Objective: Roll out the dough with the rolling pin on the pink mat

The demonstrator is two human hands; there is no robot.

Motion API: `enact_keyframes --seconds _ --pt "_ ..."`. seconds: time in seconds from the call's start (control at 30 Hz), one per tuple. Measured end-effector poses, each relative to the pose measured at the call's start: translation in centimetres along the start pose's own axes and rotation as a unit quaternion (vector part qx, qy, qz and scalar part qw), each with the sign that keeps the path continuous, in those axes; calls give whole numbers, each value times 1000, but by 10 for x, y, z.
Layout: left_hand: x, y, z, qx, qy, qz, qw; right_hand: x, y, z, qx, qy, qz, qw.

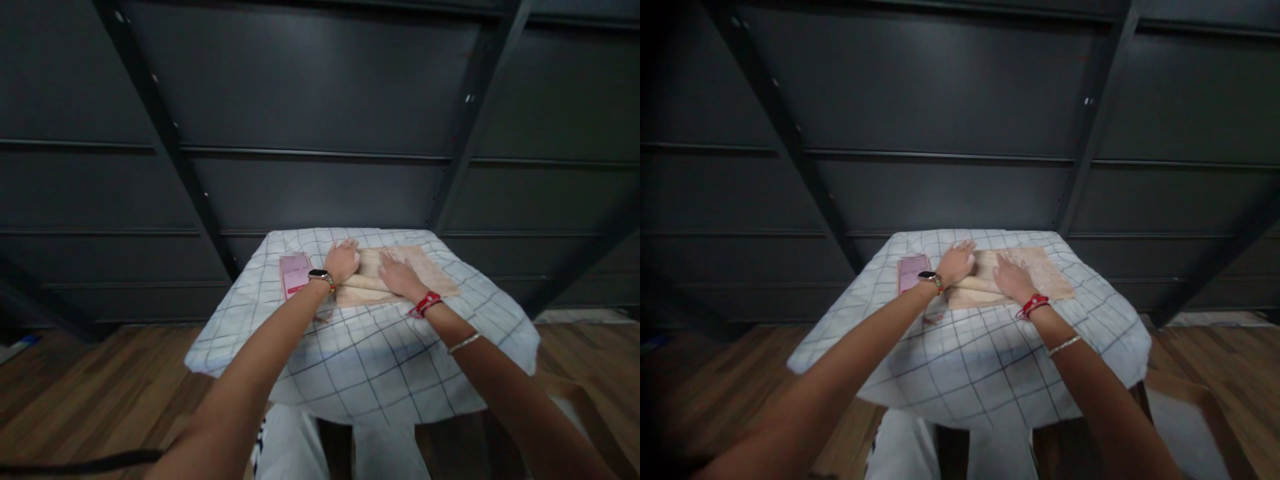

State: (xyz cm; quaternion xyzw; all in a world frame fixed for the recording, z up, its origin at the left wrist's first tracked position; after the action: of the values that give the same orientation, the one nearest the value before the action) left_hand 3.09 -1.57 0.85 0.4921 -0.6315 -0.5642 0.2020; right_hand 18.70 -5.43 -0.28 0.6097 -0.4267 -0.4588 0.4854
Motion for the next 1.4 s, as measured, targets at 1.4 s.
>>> enact_keyframes --seconds 1.4 --pt "-21 -22 -4 2 6 146 989 -25 -15 -59 -49 98 -19 994"
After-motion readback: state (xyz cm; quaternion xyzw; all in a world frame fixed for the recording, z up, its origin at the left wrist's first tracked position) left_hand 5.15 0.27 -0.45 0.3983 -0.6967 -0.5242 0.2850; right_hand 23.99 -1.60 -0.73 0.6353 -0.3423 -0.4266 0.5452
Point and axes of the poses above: each hand's wrist, its own x-axis away from the middle knuckle, its own y-axis out of the back of the hand, z = x × y, the point moved 3 cm from there along -x, towards the middle knuckle, and after that the axes turned 15 degrees about x, right-handed, at the moved point
